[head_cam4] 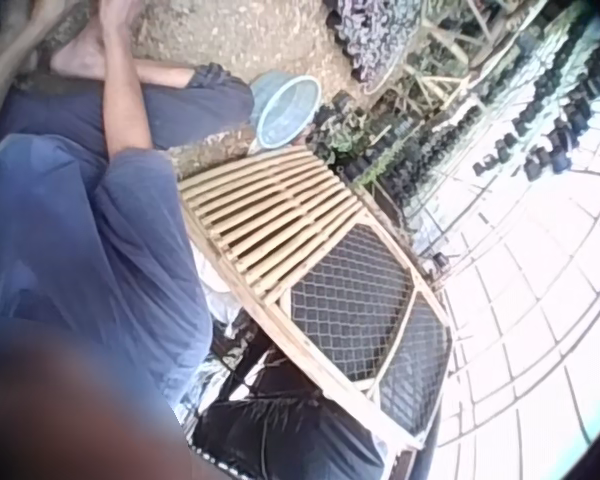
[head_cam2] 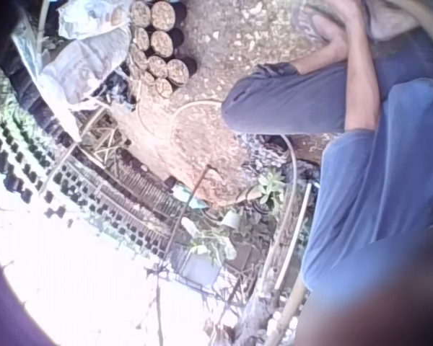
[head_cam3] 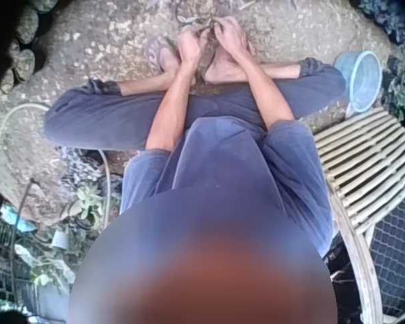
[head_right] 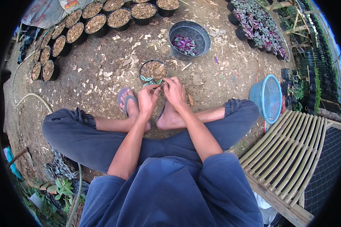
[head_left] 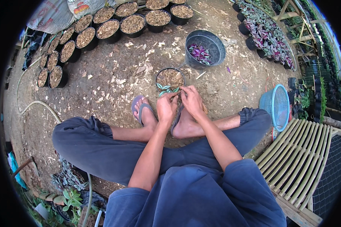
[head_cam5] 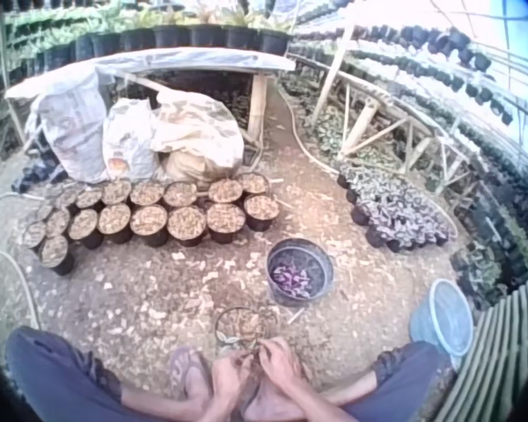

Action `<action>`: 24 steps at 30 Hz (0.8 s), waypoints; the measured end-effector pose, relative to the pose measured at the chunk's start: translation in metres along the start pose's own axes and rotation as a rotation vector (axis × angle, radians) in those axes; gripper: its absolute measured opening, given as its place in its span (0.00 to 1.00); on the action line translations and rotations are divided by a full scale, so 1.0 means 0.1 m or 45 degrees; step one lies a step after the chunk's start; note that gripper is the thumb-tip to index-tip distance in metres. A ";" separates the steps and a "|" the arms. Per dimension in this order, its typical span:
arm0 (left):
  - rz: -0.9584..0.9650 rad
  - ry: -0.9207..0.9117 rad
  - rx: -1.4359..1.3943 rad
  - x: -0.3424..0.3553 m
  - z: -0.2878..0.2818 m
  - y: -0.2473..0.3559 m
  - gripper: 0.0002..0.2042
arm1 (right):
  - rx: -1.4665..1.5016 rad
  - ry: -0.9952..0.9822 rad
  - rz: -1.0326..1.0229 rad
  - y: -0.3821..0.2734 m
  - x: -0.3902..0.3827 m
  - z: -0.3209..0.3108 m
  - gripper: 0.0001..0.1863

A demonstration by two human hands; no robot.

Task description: The person sits cross-legged and plants small leaf cuttings into a single pot filled with soil. They pick cuttings from a nearby bucket, insert them into the soil, and occasionally use a small tool to adjust placement.

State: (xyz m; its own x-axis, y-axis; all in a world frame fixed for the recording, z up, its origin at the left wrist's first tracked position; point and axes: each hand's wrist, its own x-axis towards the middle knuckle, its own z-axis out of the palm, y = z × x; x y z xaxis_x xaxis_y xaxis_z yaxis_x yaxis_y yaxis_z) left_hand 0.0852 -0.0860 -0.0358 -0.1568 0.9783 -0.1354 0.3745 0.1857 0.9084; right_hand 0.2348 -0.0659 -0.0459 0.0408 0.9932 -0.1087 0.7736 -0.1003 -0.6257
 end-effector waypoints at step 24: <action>-0.179 -0.126 0.055 0.02 -0.03 -0.03 0.13 | -0.055 -0.124 -0.042 -0.03 0.08 -0.01 0.17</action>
State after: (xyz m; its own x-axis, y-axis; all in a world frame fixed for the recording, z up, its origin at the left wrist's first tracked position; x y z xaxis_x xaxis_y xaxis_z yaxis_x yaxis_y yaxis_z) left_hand 0.0807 -0.0855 -0.0377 -0.1207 0.9463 -0.2999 0.3945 0.3229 0.8603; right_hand 0.2331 -0.0573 -0.0441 -0.0457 0.9853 -0.1646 0.8002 -0.0625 -0.5965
